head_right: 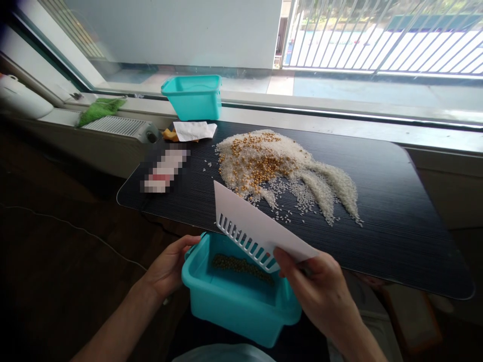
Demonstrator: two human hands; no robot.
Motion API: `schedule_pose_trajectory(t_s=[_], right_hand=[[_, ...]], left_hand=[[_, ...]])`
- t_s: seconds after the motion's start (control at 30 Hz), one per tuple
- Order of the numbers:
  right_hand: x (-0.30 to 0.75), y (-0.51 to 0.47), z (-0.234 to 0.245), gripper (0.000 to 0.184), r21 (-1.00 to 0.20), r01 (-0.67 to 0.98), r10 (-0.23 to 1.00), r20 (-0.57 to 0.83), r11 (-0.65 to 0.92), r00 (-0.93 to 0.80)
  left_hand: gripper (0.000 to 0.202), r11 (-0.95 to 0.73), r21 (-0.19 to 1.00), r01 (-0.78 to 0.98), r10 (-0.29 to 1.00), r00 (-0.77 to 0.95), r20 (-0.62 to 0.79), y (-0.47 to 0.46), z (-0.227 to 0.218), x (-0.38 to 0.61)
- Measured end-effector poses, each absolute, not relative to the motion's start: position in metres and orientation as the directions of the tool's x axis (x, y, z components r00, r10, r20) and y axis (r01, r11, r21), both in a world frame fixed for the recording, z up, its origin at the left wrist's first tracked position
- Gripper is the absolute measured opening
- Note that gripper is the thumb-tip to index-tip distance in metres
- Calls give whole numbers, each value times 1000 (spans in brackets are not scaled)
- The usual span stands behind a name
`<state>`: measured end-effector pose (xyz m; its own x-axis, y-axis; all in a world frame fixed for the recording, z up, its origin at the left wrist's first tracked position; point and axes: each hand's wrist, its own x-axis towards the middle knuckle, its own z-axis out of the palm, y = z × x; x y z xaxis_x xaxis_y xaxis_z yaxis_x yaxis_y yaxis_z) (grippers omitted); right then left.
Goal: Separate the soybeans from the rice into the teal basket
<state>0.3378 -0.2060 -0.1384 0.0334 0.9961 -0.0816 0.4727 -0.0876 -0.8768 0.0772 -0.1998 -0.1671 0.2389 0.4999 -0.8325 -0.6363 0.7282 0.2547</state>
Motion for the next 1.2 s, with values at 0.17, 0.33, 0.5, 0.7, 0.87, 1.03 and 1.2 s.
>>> schedule_pose_trajectory(t_s=[0.17,0.33,0.5,0.7,0.87,1.03,1.2], right_hand=[[339,-212,-160,25,-884,410,951,-106,-223,289],[356,-214,-165,23,-895,345,874,-94,-284,476],[362,-209,-162,24,-894,318,806,-77,-317,586],[365,-191,-153,26,-918,223,786,-134,-328,604],[382,-184,-144,28,-860,328,724,-68,-392,687],[385,-196,-135,34,-876,328,743,-51,-354,668],[347,-207,-138,18,-910,378,941,-34,-168,336]], left_hand=[[20,701,275,-658,528,218,-821,-199,-168,78],[23,693,268,-669,534,227,-814,-199,-166,79],[21,691,262,-674,538,238,-809,-200,-166,81],[20,698,283,-658,524,201,-828,-199,-164,86],[19,707,279,-650,510,195,-838,-200,-163,87],[17,709,278,-648,509,198,-838,-199,-165,90],[17,726,270,-632,505,224,-834,-196,-164,92]])
